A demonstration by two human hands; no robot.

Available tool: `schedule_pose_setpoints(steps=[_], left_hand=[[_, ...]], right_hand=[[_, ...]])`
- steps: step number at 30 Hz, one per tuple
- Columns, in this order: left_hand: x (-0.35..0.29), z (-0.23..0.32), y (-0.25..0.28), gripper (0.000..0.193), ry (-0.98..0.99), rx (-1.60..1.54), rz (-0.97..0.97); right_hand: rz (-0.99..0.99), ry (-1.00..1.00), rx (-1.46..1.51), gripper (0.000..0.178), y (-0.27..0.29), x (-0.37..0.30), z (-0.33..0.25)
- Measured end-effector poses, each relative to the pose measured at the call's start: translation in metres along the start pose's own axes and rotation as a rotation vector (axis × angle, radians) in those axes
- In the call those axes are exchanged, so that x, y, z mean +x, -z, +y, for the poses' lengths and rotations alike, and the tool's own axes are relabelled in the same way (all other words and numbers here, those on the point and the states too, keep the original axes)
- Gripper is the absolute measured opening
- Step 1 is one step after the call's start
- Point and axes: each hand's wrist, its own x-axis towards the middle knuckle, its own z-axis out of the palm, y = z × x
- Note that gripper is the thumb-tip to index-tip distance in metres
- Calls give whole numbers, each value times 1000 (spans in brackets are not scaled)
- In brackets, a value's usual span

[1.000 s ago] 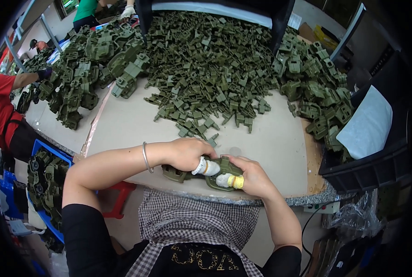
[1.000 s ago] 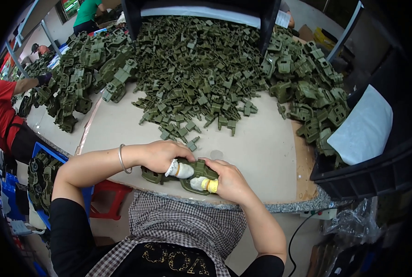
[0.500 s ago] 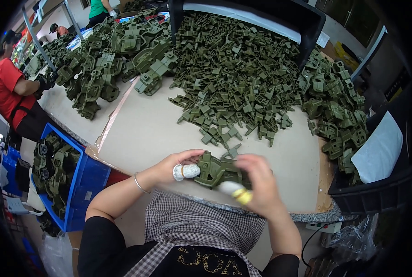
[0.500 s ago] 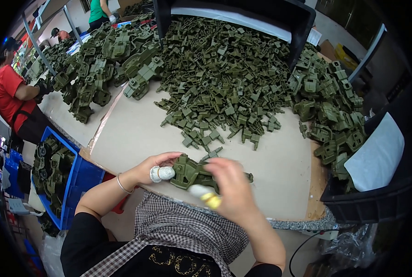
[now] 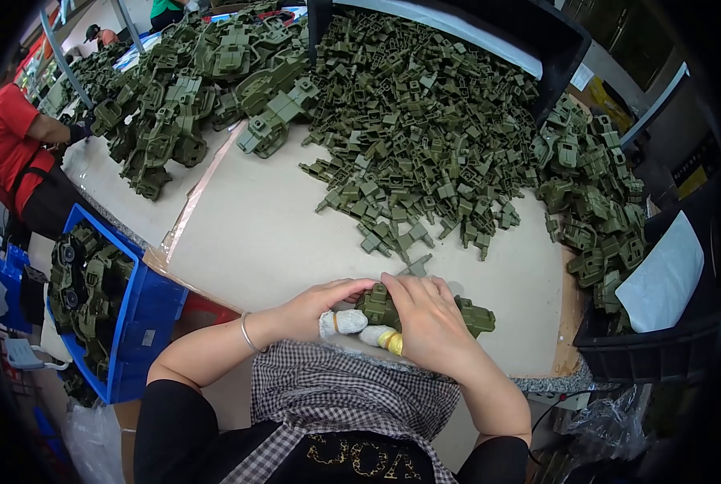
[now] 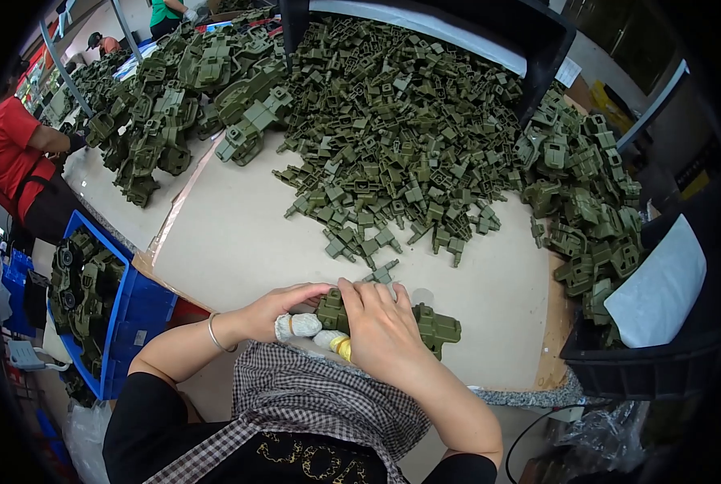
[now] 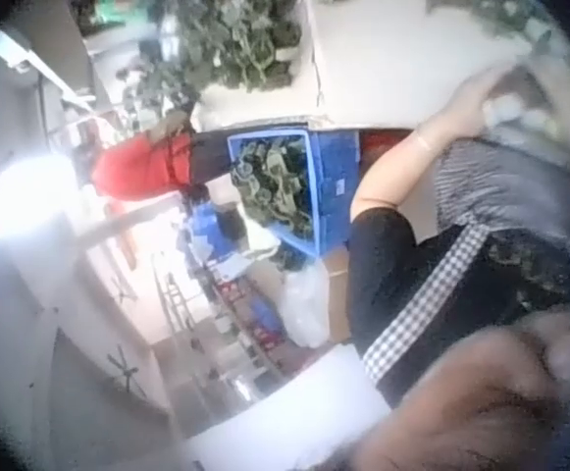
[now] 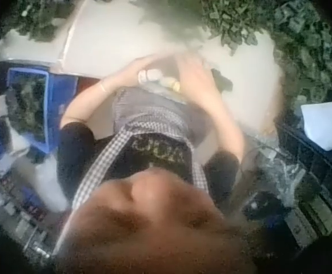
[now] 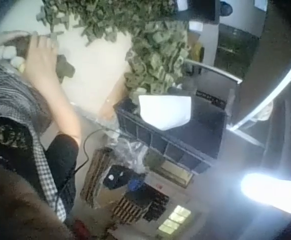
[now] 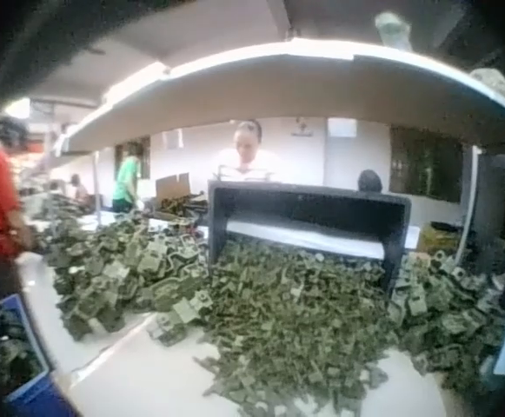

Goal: The person assembles toy parts by picking up plastic components from the workbench and fitting them together by hand.

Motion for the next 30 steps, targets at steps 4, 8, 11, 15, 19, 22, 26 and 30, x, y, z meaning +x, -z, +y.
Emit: schedule_pose_setpoints(steps=[4,8,11,15,19,22,26,30], left_hand=[[-1,0,-6,61,-40,-61,77],[-4,2,-5,58,1,-51,111],[-5,-7,-13,58,13,-214,58],[-14,14,-5,58,-35,-26,110],[-28,19,36,56,-80,-96,476],[-32,-2,100,49,-163,289,1030],[-52,-60,207,53,-236,431,1425],[-60,-94,249,58,221,1045,1477]], right_hand=[[-173,-41,35,48,2,4,2],[-231,-81,51,44,4,7,0],[-195,-77,49,46,3,2,-6],[-68,-18,23,60,11,-14,-19],[216,-37,62,66,41,-36,-15],[305,-183,32,63,42,-57,12],[268,-341,35,63,24,-72,58],[425,-565,-189,64,41,-88,95]])
